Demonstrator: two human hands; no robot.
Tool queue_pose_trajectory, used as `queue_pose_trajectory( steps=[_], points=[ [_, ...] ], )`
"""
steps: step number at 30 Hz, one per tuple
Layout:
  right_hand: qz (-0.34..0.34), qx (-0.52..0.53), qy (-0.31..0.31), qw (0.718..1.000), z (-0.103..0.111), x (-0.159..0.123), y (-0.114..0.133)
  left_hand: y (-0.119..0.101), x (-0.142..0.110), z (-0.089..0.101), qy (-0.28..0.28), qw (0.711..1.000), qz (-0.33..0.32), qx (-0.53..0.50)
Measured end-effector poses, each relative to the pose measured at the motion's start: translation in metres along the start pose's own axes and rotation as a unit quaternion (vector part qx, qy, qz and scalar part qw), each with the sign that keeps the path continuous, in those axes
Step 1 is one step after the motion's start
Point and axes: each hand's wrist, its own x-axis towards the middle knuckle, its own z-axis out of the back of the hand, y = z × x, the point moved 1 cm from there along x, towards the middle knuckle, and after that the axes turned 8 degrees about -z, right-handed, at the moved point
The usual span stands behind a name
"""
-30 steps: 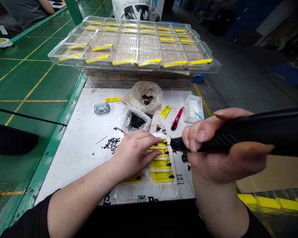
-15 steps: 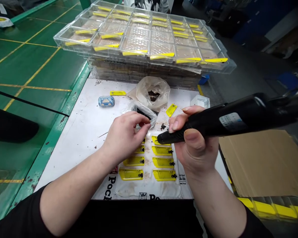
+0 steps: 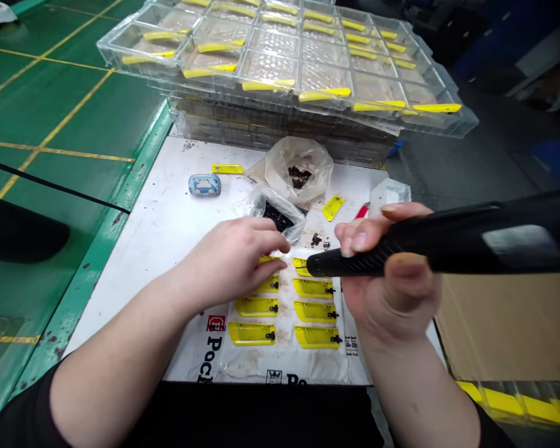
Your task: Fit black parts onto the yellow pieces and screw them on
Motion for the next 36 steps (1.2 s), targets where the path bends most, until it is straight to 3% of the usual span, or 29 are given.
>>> queue_pose_trajectory(
  steps=[5, 9, 13, 23, 36],
  points=[
    [0.018, 0.014, -0.04, 0.999, -0.002, 0.002, 0.02, -0.01, 0.005, -0.02, 0.041, 0.998, -0.042, 0.015],
    [0.03, 0.016, -0.058, 0.998, -0.005, -0.001, 0.029, -0.012, 0.005, -0.022, 0.032, 0.998, -0.046, 0.002],
    [-0.015, 0.021, -0.08, 0.996, -0.01, -0.006, 0.036, -0.013, 0.005, -0.022, 0.019, 0.997, -0.06, -0.051],
    [-0.035, 0.045, -0.06, 0.997, -0.009, -0.012, 0.041, -0.016, 0.007, -0.025, 0.012, 0.991, -0.056, -0.125],
    [-0.026, 0.038, -0.069, 0.997, -0.01, -0.012, 0.044, -0.018, 0.006, -0.025, 0.014, 0.989, -0.077, -0.125]
  ],
)
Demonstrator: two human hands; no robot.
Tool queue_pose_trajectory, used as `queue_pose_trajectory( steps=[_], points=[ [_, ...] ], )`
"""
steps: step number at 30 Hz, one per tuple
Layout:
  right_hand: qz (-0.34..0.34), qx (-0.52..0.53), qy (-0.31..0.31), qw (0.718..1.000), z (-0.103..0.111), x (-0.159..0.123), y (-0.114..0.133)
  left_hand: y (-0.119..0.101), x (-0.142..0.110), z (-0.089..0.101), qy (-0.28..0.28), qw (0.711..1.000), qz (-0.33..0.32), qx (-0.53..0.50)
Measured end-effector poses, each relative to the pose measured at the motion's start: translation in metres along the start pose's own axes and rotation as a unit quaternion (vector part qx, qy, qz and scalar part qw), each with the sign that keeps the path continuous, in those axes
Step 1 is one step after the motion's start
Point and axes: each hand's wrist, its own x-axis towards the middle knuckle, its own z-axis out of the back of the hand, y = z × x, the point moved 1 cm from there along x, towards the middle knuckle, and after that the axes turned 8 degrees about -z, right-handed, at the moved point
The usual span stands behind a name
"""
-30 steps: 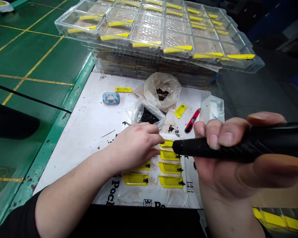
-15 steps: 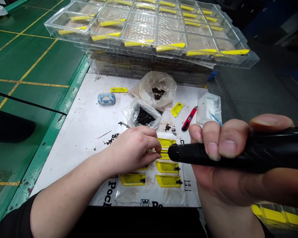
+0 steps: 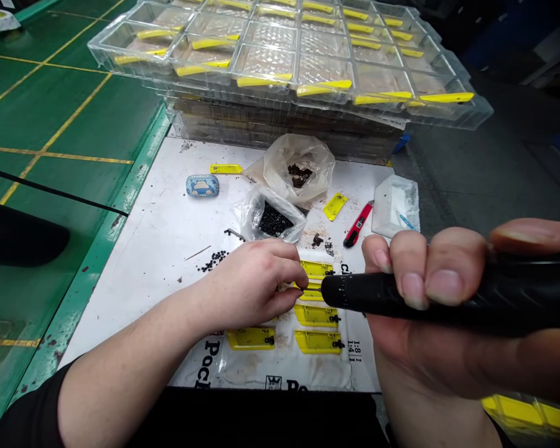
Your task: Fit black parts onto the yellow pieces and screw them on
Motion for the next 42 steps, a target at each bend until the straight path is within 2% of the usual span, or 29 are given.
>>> queue_pose_trajectory(
  steps=[11, 16, 20, 28, 35, 39, 42],
  points=[
    [0.006, -0.015, 0.013, 1.0, 0.001, -0.001, 0.0, -0.002, 0.002, 0.002, 0.006, 1.0, -0.002, 0.006],
    [0.009, -0.031, -0.002, 0.999, 0.004, 0.0, -0.001, -0.004, 0.002, 0.001, 0.005, 1.0, -0.009, 0.017],
    [-0.013, -0.045, -0.023, 0.999, 0.007, -0.003, 0.0, -0.005, 0.001, 0.001, 0.002, 1.0, -0.015, 0.01],
    [-0.023, -0.012, -0.02, 0.999, 0.003, -0.002, 0.002, -0.004, 0.002, 0.004, 0.021, 0.999, 0.013, -0.033],
    [-0.014, -0.008, -0.009, 1.0, 0.002, -0.004, 0.001, -0.006, 0.001, 0.0, 0.009, 1.0, 0.01, -0.022],
    [-0.011, -0.005, 0.02, 1.0, 0.002, -0.002, -0.001, 0.002, -0.003, 0.012, 0.01, 1.0, 0.002, -0.026],
    [-0.026, -0.012, 0.058, 0.998, 0.001, 0.0, -0.005, 0.015, -0.01, 0.03, 0.011, 0.999, 0.047, 0.022]
  ],
)
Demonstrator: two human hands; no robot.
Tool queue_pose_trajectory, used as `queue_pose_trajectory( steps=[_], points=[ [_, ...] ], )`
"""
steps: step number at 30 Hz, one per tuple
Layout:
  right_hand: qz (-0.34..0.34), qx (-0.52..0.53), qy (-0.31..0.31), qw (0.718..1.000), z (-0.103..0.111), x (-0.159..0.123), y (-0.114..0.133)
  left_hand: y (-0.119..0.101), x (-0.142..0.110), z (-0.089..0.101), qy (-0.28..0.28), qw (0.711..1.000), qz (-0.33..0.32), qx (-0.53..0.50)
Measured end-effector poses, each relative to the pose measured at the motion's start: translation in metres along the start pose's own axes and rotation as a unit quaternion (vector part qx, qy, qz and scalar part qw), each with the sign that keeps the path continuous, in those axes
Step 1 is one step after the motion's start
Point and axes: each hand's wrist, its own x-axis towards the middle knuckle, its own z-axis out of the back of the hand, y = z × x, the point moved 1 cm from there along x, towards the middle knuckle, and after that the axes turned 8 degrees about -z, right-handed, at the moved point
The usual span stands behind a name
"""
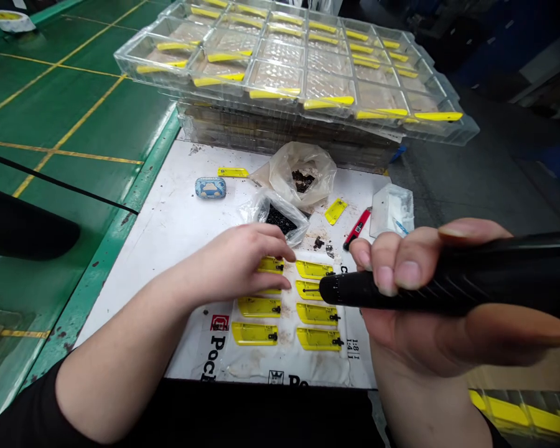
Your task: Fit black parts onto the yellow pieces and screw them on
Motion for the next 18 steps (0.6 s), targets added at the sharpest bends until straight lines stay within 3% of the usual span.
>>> queue_pose_trajectory(
  steps=[4, 8, 13, 18],
  points=[
    [-0.017, -0.009, 0.063, 0.998, -0.009, 0.009, -0.006, 0.015, -0.007, 0.015, 0.037, 0.992, 0.075, 0.096],
    [-0.002, -0.02, 0.119, 0.993, -0.029, 0.029, -0.017, 0.015, -0.007, 0.015, 0.054, 0.988, 0.075, 0.125],
    [0.009, -0.027, 0.14, 0.99, -0.048, 0.049, -0.034, 0.014, -0.006, 0.016, 0.065, 0.979, 0.093, 0.172],
    [-0.01, -0.036, 0.138, 0.99, -0.052, 0.048, -0.044, 0.016, -0.003, 0.013, 0.105, 0.966, 0.127, 0.199]
  ],
)
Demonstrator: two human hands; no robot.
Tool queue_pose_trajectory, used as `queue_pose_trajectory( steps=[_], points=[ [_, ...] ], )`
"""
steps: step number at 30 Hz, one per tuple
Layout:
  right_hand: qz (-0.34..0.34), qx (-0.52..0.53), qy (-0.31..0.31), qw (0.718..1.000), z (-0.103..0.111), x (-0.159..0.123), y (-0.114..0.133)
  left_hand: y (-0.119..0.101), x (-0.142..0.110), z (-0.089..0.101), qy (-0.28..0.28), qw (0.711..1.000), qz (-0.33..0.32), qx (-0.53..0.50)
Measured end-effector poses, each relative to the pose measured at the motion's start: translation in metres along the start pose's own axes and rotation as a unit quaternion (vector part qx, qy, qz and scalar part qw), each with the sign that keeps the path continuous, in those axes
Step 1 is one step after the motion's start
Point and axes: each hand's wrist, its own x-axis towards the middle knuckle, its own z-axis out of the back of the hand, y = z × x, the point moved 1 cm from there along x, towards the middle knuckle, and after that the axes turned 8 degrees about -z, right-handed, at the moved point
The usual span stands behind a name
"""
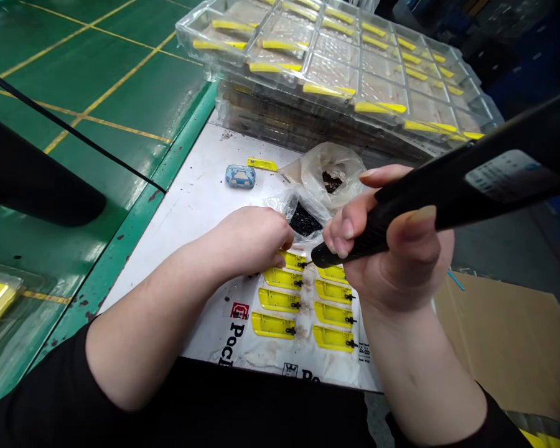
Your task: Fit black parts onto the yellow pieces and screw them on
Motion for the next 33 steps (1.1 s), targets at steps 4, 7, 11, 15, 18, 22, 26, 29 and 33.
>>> queue_pose_trajectory(
  steps=[4, 7, 11, 15, 18, 22, 26, 29, 33],
  points=[
    [-0.014, -0.004, 0.013, 1.0, -0.002, -0.006, 0.001, -0.001, 0.002, -0.005, 0.003, 1.0, -0.001, 0.01],
    [-0.029, -0.019, 0.011, 0.999, -0.002, -0.007, 0.0, -0.002, 0.002, -0.006, -0.006, 1.0, -0.005, 0.011],
    [0.009, -0.004, 0.04, 0.999, -0.002, -0.004, -0.006, -0.004, 0.001, -0.006, -0.005, 1.0, -0.004, 0.015],
    [-0.002, -0.005, 0.047, 0.999, 0.0, -0.003, -0.012, -0.005, 0.002, -0.005, 0.007, 1.0, -0.002, 0.011],
    [-0.028, -0.02, 0.041, 0.999, 0.0, -0.006, -0.012, -0.006, 0.002, -0.004, 0.02, 1.0, 0.005, 0.014],
    [-0.035, -0.024, 0.05, 0.998, 0.002, -0.008, -0.013, -0.006, 0.003, -0.004, 0.021, 1.0, 0.008, 0.018],
    [-0.037, -0.02, 0.059, 0.997, 0.004, -0.007, -0.015, -0.005, 0.003, -0.006, 0.015, 1.0, 0.005, 0.023],
    [-0.039, -0.025, 0.056, 0.997, 0.005, -0.007, -0.016, -0.004, 0.003, -0.006, 0.016, 1.0, 0.005, 0.02],
    [-0.051, -0.034, 0.043, 0.997, 0.006, -0.009, -0.017, -0.004, 0.003, -0.006, 0.017, 1.0, 0.007, 0.015]
  ],
)
